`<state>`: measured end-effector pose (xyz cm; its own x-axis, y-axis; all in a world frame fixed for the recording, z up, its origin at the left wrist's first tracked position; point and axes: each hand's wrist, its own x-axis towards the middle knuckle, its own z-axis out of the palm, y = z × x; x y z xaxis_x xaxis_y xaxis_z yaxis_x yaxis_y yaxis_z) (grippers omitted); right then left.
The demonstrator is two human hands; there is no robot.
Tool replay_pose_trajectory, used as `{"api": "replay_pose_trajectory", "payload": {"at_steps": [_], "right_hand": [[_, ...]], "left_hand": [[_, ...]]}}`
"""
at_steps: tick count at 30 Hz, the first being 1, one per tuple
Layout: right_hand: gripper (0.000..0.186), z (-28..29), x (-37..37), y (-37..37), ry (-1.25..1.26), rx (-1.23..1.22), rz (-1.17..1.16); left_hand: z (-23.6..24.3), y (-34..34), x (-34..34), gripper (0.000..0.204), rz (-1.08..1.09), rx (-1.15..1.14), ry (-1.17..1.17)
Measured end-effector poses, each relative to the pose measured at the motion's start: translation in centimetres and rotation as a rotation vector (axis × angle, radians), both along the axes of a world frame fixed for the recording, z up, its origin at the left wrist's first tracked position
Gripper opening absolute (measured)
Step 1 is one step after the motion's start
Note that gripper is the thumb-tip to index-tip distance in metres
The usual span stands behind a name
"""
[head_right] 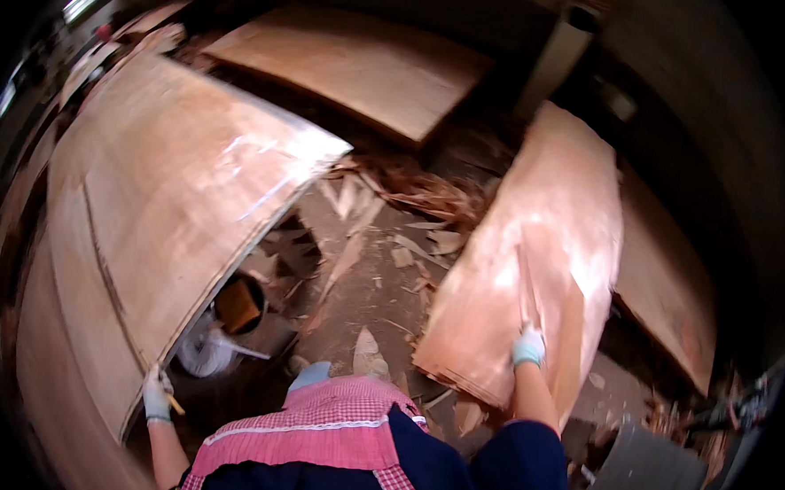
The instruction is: The person measures, cuts, and applies thin wood veneer strips onto larger plywood panels using a utility knife and adhesive tape.
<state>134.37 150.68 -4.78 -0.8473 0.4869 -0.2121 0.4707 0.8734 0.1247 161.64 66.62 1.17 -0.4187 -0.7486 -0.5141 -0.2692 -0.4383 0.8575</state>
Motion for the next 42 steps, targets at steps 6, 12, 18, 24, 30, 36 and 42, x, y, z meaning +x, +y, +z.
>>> {"api": "replay_pose_trajectory", "payload": {"at_steps": [6,12,18,24,30,36,42], "right_hand": [[0.050,-0.3,-1.7,2.1,0.082,-0.394,0.196],[0.041,4.7,-8.2,-17.6,-0.040,-0.670,0.406],[0.032,9.3,-9.3,-34.2,-0.230,-0.884,0.507],[0.021,10.8,-8.2,-55.8,-0.487,-0.970,0.805],[0.028,11.7,0.9,-76.2,-0.772,-0.835,1.427],[0.042,14.0,12.1,-93.7,-0.911,-0.872,1.694],[0.041,14.9,16.7,-101.0,-1.021,-1.469,1.095]], "left_hand": [[2.1,-0.2,-3.1,0.020,0.127,-0.298,-0.055],[-7.2,-2.5,7.2,0.022,0.226,-0.643,-0.458],[-2.3,-8.2,6.8,0.036,0.309,-0.840,-0.660],[-7.9,-21.5,24.1,0.065,0.871,-0.460,-1.300],[-9.4,-26.6,32.0,0.049,0.953,-0.210,-0.816],[-4.3,-24.6,19.3,0.018,0.989,-0.844,-0.446],[5.7,-12.2,3.6,0.026,0.304,-1.428,-0.550]]}}
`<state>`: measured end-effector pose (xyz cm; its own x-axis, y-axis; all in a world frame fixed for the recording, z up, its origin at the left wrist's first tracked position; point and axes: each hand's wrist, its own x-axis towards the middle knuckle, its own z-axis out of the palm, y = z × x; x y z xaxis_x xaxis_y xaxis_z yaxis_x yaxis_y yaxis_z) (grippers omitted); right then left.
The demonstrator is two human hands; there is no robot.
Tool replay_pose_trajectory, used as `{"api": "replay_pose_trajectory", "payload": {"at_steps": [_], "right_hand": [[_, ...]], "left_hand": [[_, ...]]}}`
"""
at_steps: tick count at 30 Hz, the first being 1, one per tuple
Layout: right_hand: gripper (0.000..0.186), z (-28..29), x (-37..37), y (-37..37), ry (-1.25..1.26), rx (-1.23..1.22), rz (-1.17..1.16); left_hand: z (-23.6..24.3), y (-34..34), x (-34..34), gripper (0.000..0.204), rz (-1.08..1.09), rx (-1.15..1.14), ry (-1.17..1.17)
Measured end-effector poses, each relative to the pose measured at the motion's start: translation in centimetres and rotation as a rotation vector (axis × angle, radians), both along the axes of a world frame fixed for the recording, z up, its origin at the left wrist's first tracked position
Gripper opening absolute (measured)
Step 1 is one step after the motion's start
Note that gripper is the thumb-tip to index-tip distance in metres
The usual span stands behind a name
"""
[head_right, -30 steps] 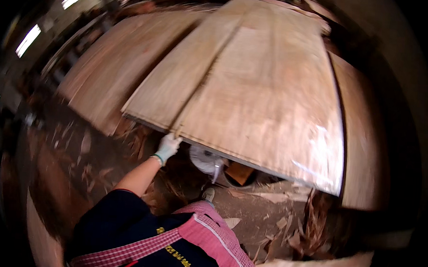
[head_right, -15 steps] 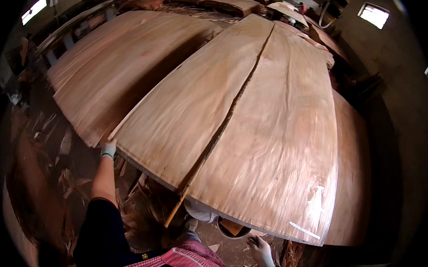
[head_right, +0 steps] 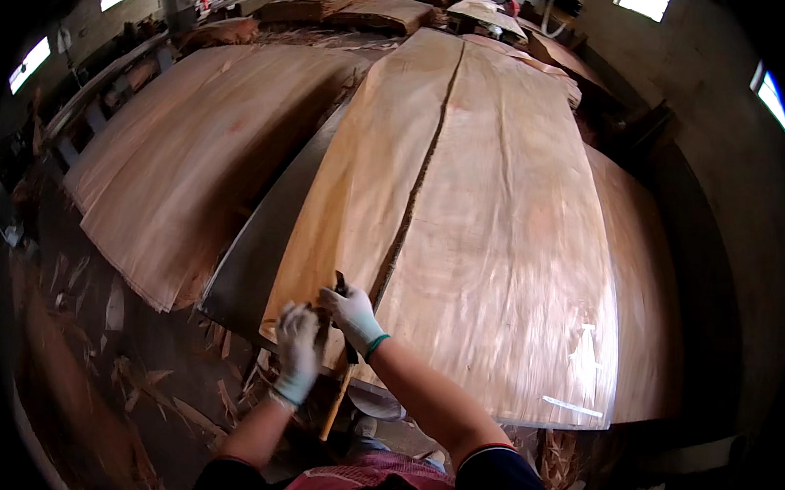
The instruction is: The person measures, cuts, and applies thin wood veneer strips onto larger plywood panels using a utility knife and adhesive tape.
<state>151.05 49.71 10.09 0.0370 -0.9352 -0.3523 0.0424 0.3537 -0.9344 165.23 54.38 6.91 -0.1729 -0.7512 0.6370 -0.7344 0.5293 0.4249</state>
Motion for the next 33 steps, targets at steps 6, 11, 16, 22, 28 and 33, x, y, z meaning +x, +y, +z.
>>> {"api": "replay_pose_trajectory", "payload": {"at_steps": [6,11,16,22,28,33], "right_hand": [[0.011,-6.6,-15.0,6.0,0.031,0.094,-0.466],[0.010,-12.4,-30.4,14.7,0.392,0.032,-0.727],[0.010,-13.2,-30.3,18.9,0.311,0.063,-0.744],[0.020,-11.5,-22.8,19.1,0.266,0.247,-0.514],[0.047,-7.9,-19.4,18.1,0.324,0.261,0.099],[0.060,-3.4,-19.2,19.2,0.317,-0.012,-0.177]], "left_hand": [[-4.9,13.7,3.5,0.048,-0.101,0.839,0.181],[-9.0,15.9,1.0,0.031,-0.455,1.979,0.908],[-5.2,12.0,-2.5,0.026,-0.781,1.790,1.542],[-6.9,11.6,2.7,0.019,-0.291,1.551,1.125],[-3.0,9.5,1.6,0.029,-0.166,1.279,0.580],[-5.4,16.7,-8.1,0.037,-0.215,0.955,0.265]]}}
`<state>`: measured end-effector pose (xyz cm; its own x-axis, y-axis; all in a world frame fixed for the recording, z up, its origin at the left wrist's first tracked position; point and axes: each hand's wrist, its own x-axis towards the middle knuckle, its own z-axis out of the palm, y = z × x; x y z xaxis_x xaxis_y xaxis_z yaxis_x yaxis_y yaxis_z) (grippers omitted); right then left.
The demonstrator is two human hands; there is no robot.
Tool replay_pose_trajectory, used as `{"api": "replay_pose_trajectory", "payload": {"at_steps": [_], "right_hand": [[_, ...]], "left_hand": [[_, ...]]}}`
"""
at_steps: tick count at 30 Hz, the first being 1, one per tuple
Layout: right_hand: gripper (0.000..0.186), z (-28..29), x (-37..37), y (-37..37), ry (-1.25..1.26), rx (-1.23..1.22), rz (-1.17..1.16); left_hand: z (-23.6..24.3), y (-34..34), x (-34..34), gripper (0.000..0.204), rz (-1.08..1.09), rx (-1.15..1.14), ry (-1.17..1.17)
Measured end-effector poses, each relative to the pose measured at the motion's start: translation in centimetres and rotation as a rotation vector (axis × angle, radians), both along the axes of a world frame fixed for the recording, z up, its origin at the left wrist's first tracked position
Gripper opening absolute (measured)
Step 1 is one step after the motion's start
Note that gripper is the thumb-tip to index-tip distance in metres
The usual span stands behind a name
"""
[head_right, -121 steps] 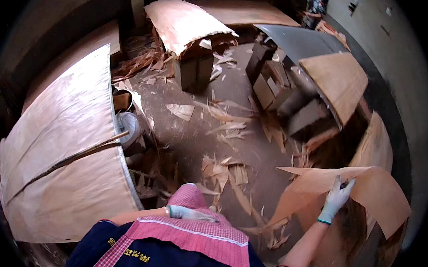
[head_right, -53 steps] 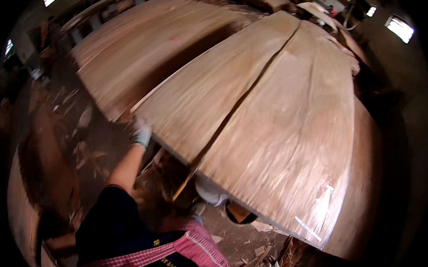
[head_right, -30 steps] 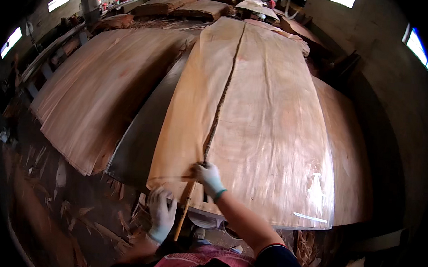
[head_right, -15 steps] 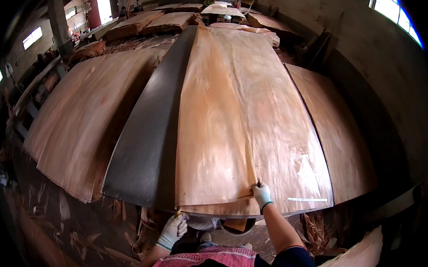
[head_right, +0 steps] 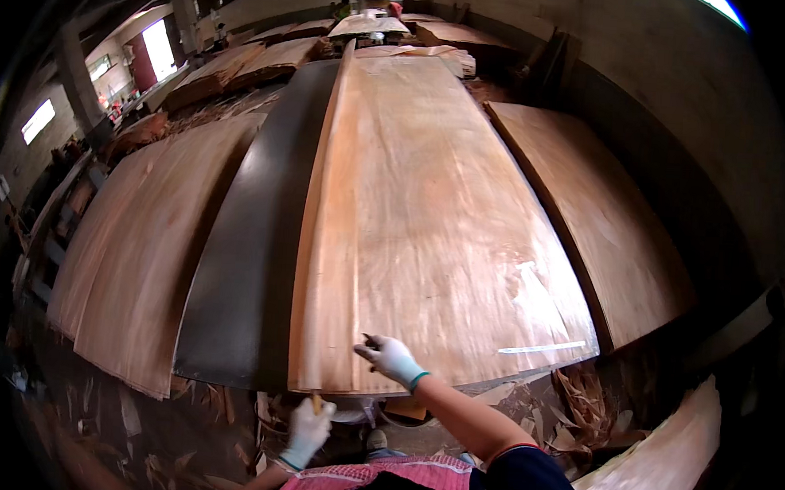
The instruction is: The person measures, cuts, and applies thin wood veneer strips onto larger plywood panels using a utility knife and adhesive tape.
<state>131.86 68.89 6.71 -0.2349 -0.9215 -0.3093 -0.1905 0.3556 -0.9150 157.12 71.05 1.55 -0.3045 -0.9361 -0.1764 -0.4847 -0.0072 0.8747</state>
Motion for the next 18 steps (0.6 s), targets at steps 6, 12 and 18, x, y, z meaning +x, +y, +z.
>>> {"api": "replay_pose_trajectory", "payload": {"at_steps": [6,12,18], "right_hand": [[0.031,0.6,-4.5,6.9,0.187,-0.075,-0.477],[0.015,2.1,-27.3,18.2,-0.509,-0.198,-0.566],[0.027,8.5,-55.1,31.9,0.090,-0.371,-0.559]], "left_hand": [[-2.9,11.5,-17.1,0.024,-0.344,0.077,0.266],[3.0,17.4,-34.3,0.058,-0.833,0.599,0.589],[-3.0,17.9,-38.1,0.044,-0.265,1.248,1.192]]}}
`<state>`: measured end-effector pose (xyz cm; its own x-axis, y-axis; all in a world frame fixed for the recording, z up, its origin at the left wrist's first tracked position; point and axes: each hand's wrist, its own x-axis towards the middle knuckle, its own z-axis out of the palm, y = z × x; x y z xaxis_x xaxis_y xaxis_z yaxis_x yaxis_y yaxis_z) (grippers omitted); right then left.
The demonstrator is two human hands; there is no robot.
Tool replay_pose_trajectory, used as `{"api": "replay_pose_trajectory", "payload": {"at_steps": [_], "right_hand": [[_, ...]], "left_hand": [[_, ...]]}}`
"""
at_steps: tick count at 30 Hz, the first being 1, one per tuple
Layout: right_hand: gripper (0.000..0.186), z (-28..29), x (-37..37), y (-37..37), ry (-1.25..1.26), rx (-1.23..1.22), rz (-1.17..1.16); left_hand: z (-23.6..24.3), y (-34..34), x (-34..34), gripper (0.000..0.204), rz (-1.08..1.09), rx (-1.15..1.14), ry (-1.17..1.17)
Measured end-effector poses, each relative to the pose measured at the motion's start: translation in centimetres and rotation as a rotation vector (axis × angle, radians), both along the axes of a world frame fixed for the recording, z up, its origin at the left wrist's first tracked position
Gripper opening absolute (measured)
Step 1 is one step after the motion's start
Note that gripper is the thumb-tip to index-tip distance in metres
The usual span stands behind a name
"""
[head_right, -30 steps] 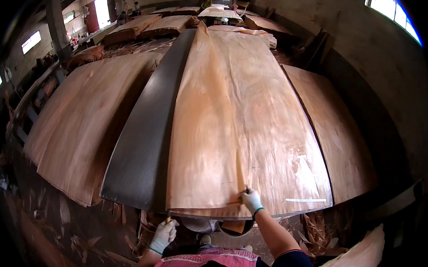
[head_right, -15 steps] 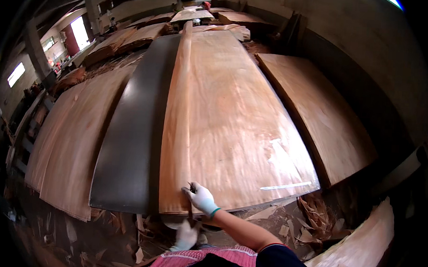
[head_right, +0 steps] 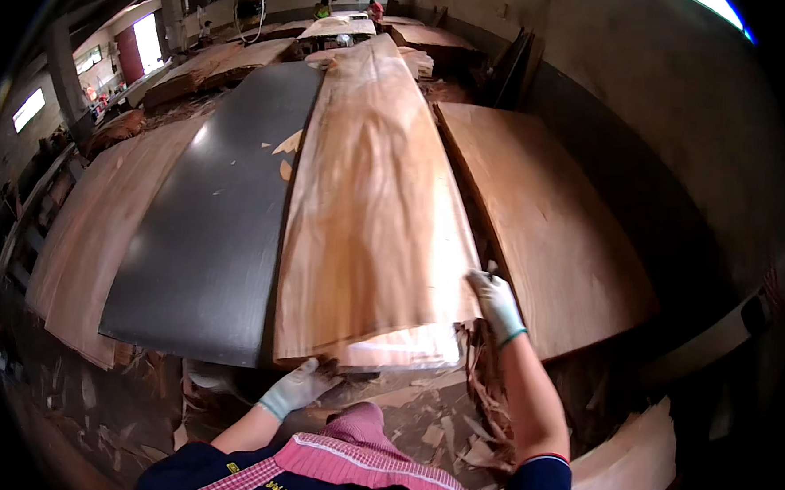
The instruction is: The person measures, cuts, and applies thin wood veneer strips onto larger plywood panels using a utility knife and adhesive tape.
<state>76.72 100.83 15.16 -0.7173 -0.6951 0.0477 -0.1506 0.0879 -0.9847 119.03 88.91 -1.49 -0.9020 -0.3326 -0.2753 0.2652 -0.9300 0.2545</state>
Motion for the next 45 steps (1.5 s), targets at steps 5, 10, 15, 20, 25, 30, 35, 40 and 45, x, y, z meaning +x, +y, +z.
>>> {"api": "replay_pose_trajectory", "payload": {"at_steps": [5,10,15,20,25,30,35,40,45], "right_hand": [[0.028,3.2,-18.6,9.9,0.046,0.132,-0.090],[0.026,5.0,-31.6,15.9,0.095,0.225,-0.081],[0.025,8.3,-44.0,23.2,0.137,0.327,-0.119],[0.022,2.5,-51.7,25.8,0.130,0.274,-0.121],[0.022,-3.7,-63.7,33.7,0.121,0.367,-0.190],[0.019,-10.0,-72.2,33.2,0.101,0.358,-0.088],[0.018,-15.6,-80.2,35.7,0.236,0.317,-0.134],[0.016,-22.4,-86.8,37.8,0.040,0.355,-0.072],[0.010,-22.6,-97.6,41.1,0.284,0.433,-0.130]], "left_hand": [[2.2,3.7,-7.7,0.076,0.218,1.010,0.213],[4.0,5.9,-18.4,0.072,0.622,-0.126,-0.246],[3.1,6.8,-30.9,0.056,0.819,0.013,-0.466],[-1.5,8.8,-37.1,0.049,0.860,-0.132,-0.565],[-7.5,8.3,-46.4,0.069,0.848,-0.015,-0.293],[-16.0,5.3,-48.1,0.036,1.136,-0.223,-0.664],[-21.0,7.7,-56.5,0.028,1.128,-0.144,-0.687],[-23.5,10.2,-63.0,0.034,1.132,-0.210,-0.742],[-25.9,12.1,-73.0,0.041,1.080,-0.154,-0.765]]}}
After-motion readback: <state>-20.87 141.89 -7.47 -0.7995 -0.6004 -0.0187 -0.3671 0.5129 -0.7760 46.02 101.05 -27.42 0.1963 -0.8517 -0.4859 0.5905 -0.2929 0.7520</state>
